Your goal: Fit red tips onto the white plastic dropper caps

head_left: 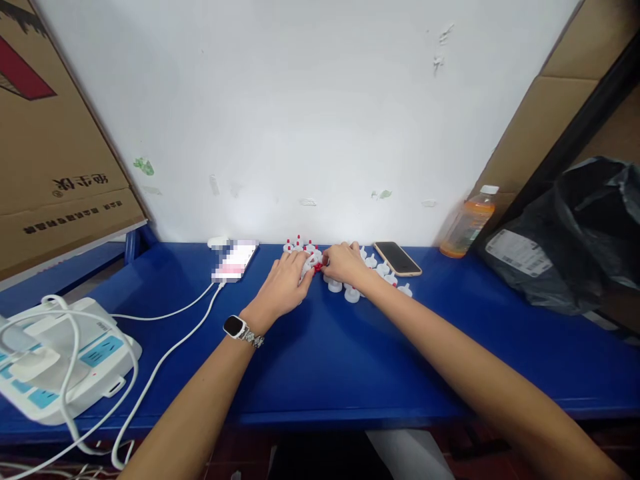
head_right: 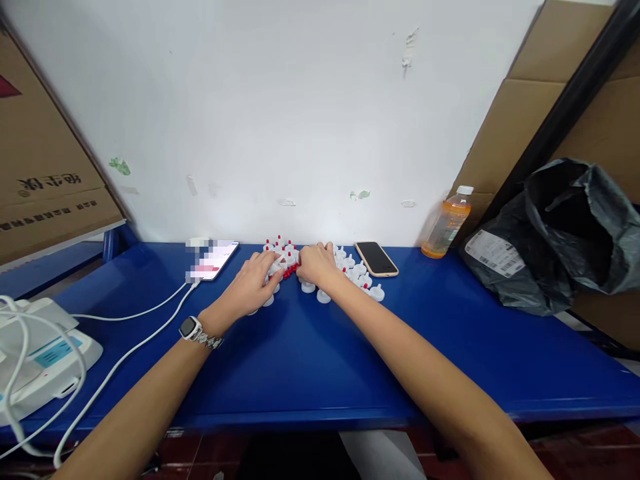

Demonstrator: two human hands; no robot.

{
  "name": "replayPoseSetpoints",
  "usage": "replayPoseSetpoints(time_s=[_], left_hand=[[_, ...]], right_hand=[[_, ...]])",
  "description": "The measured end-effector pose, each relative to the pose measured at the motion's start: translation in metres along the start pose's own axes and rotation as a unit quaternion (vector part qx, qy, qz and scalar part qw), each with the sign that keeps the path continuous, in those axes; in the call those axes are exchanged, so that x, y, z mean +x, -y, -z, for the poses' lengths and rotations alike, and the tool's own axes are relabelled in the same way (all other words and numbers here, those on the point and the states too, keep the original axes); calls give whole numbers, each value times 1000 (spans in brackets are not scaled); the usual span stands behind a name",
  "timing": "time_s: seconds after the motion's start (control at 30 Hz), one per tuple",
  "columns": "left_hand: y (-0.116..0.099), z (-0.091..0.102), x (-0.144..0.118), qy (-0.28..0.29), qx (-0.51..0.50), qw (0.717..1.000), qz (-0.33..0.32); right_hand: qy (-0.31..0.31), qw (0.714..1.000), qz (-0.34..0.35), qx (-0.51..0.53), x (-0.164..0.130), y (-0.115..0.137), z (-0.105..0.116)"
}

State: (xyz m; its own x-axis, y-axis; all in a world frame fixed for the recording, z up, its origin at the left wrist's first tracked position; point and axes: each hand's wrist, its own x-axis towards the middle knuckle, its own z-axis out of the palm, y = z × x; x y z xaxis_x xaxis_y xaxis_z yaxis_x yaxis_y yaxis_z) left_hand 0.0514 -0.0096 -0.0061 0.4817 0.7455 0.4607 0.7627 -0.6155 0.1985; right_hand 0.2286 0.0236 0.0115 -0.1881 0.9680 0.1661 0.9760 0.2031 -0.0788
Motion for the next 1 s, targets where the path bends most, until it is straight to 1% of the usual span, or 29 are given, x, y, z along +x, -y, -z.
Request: replayPoseSetpoints(time_s=[0.2, 0.37, 0.43, 0.47, 0.5, 0.53, 0.57, 0.63, 0.67, 0.7, 0.73, 0.8, 1.0], left_hand=[[-3, 1, -1, 6, -3, 1000, 3], [-4, 4, -1, 6, -7, 1000, 1], [-4, 4, -2, 6, -12, 1000, 3], [-4, 4, -2, 6, -14, 1000, 3], [-5, 4, -2, 6, -17, 1000, 3], [-5, 4, -2, 5, -20, 1000, 1], [-6, 4, -2, 3, -25, 1000, -2], [-8, 3, -2, 0, -38, 999, -13], [-9, 2, -2, -1, -47, 999, -19], [-10, 2, -2, -2, -55, 998, -26], [-11, 2, -2, -2, -64, 997, -32], [-13, 1, -3, -1, -78, 996, -40], [-16, -1, -6, -9, -112, 993, -43]], right_hand=[[34, 998, -29, -35, 13, 7, -1], [34, 998, -32, -40, 17, 6, 4], [14, 1000, -22, 0, 12, 3, 6], [-4, 998, -13, 53, 8, 1, 7], [-26, 991, 0, 133, 3, -2, 7], [-48, 972, 14, 232, -3, -4, 7], [-66, 939, 25, 336, -9, -6, 6], [-86, 857, 35, 507, -20, -9, 3], [-91, 821, 34, 562, -25, -10, 1], [-92, 795, 32, 599, -29, -10, -1], [-91, 777, 30, 623, -33, -10, -2], [-85, 758, 26, 646, -37, -9, -3], [-79, 732, 23, 676, -40, -8, 1]])
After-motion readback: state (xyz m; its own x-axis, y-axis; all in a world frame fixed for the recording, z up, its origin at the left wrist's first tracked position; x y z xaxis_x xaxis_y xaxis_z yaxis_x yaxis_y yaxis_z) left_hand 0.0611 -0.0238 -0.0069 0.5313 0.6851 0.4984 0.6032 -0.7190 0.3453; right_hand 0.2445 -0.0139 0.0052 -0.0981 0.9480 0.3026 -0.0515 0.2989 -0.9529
